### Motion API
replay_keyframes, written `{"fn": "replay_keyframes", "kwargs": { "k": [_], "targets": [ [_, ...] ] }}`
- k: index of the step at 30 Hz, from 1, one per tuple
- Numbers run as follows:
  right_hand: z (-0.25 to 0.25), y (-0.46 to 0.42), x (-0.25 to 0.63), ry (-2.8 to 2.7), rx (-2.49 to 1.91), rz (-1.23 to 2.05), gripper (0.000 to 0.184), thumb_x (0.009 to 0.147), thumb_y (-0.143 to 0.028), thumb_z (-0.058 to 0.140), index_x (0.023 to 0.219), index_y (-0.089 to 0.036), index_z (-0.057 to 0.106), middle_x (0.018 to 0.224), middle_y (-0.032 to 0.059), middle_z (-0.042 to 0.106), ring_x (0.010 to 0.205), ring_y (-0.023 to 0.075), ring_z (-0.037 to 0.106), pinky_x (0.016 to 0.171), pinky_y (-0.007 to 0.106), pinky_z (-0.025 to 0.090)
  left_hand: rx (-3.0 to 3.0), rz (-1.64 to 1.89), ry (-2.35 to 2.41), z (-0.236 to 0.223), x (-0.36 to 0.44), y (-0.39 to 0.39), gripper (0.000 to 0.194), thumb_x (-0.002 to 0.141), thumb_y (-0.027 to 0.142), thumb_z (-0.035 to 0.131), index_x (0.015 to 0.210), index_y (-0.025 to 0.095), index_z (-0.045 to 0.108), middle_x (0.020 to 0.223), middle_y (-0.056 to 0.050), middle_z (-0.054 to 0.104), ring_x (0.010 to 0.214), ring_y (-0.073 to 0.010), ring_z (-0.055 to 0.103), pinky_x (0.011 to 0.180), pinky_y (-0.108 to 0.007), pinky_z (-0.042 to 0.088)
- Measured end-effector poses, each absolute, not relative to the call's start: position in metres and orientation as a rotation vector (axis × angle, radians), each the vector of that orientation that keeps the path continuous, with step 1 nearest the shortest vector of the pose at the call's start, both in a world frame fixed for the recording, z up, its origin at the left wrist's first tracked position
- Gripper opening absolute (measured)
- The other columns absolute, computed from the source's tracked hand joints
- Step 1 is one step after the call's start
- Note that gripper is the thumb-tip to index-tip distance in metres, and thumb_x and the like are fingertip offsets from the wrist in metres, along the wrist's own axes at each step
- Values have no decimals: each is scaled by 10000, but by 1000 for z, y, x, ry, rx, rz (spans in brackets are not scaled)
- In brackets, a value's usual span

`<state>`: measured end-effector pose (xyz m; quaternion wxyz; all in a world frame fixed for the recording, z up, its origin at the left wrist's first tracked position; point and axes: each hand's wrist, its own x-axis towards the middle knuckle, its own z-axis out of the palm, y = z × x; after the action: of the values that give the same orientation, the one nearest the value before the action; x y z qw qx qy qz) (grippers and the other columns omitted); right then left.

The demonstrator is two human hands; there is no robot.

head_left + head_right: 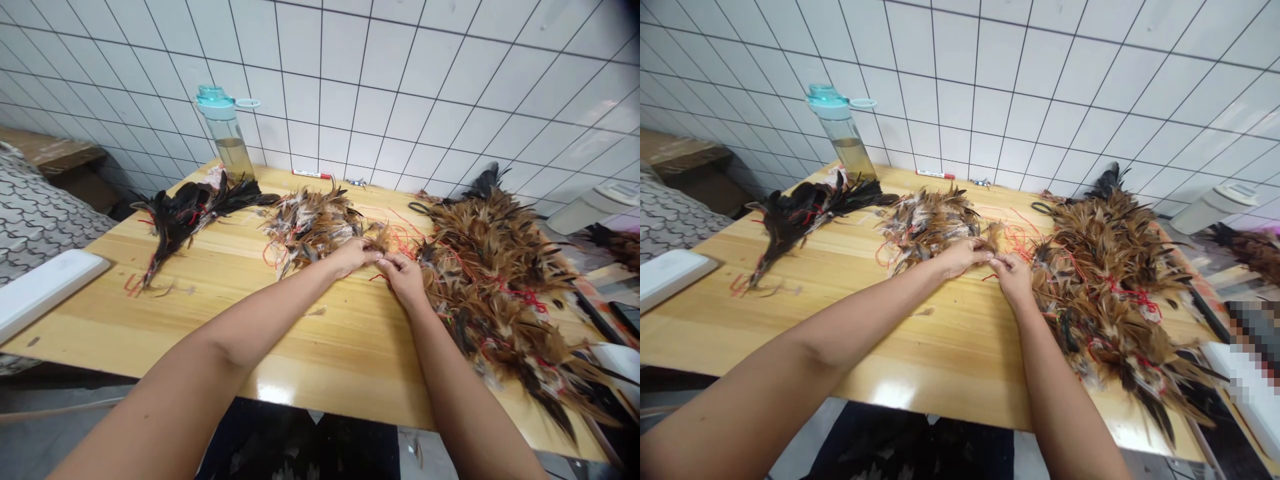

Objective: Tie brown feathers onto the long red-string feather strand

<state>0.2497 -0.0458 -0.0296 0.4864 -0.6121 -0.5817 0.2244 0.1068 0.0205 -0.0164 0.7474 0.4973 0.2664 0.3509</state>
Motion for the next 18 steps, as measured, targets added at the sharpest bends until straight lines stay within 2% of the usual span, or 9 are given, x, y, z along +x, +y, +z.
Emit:
{"fn": "replay_keyframes", "kwargs": {
  "k": [6,18],
  "targets": [
    [-24,-47,248,-1511,-1497,497,180,712,-340,599,607,-195,588,618,3,548,631,155,490,656,302,421,1064,750,538,-19,107,22,351,512,152,850,803,95,662,756,-21,674,727,-108,584,796,-282,446],
    [-23,-46,250,-1546,-1541,443,190,734,-323,513,585,-209,482,610,-6,488,623,147,435,640,297,370,1252,798,583,-9,101,19,289,627,175,774,856,109,609,721,18,557,669,-81,498,661,-220,384]
  ]
}}
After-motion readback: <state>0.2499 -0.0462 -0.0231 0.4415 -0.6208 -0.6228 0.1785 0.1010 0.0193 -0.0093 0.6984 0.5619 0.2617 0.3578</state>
